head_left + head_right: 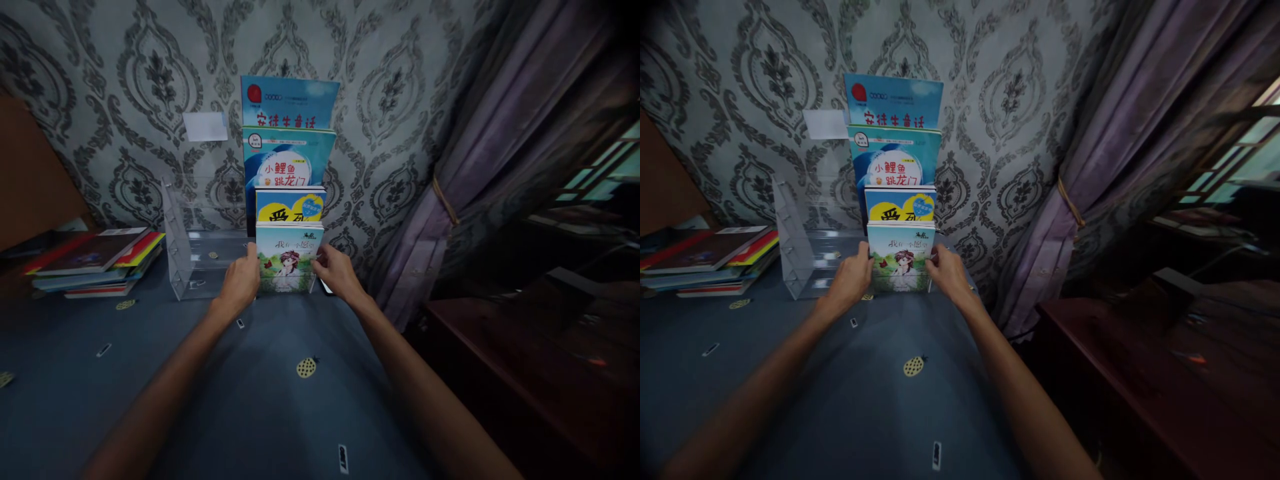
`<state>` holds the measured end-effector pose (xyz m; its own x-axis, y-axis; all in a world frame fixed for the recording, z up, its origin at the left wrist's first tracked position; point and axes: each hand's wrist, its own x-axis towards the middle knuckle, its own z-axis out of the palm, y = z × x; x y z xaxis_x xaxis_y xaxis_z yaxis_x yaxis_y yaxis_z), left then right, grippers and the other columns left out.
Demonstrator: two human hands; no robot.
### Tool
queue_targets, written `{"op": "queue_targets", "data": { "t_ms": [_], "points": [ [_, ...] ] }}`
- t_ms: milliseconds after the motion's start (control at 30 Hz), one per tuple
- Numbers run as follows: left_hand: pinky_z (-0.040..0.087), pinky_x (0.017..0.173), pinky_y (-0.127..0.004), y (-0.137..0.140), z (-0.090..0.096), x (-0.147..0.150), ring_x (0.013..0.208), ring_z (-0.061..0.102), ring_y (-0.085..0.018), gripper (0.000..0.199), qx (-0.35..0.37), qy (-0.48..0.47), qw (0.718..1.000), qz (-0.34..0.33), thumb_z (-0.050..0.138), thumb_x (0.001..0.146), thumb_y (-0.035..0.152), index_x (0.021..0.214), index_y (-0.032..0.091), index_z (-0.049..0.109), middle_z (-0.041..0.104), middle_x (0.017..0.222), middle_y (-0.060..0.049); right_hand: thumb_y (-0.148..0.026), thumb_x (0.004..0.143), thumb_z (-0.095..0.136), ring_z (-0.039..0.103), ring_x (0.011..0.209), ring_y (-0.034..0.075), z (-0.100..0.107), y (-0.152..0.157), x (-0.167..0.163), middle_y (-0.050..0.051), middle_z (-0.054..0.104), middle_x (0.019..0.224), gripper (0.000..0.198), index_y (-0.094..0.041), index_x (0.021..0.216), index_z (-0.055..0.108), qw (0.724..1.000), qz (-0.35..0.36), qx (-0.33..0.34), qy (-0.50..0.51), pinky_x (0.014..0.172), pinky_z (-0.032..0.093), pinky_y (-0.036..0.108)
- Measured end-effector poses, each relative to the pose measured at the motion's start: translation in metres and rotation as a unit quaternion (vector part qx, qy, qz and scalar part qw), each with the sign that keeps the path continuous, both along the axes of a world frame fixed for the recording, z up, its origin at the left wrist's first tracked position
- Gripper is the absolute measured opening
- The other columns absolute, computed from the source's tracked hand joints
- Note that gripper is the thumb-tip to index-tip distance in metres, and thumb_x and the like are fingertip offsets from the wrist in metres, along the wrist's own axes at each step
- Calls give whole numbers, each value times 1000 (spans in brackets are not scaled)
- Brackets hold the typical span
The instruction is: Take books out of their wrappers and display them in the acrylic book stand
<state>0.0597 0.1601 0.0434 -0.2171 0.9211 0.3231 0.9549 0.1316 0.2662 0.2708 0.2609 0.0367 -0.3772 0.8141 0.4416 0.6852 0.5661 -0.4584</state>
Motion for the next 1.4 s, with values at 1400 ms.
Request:
{"op": "queue_targets", "data": {
  "t_ms": [1400],
  "points": [
    [53, 91, -38, -6, 12, -26, 103, 70, -27, 49, 101, -86, 987, -92, 54, 93, 17, 141, 22, 48, 73, 107, -9, -22, 82, 58, 69, 73, 22, 2, -1, 1, 6, 74, 78, 22, -15, 101, 68, 999, 1, -36, 18, 70, 49, 31]
  ]
}}
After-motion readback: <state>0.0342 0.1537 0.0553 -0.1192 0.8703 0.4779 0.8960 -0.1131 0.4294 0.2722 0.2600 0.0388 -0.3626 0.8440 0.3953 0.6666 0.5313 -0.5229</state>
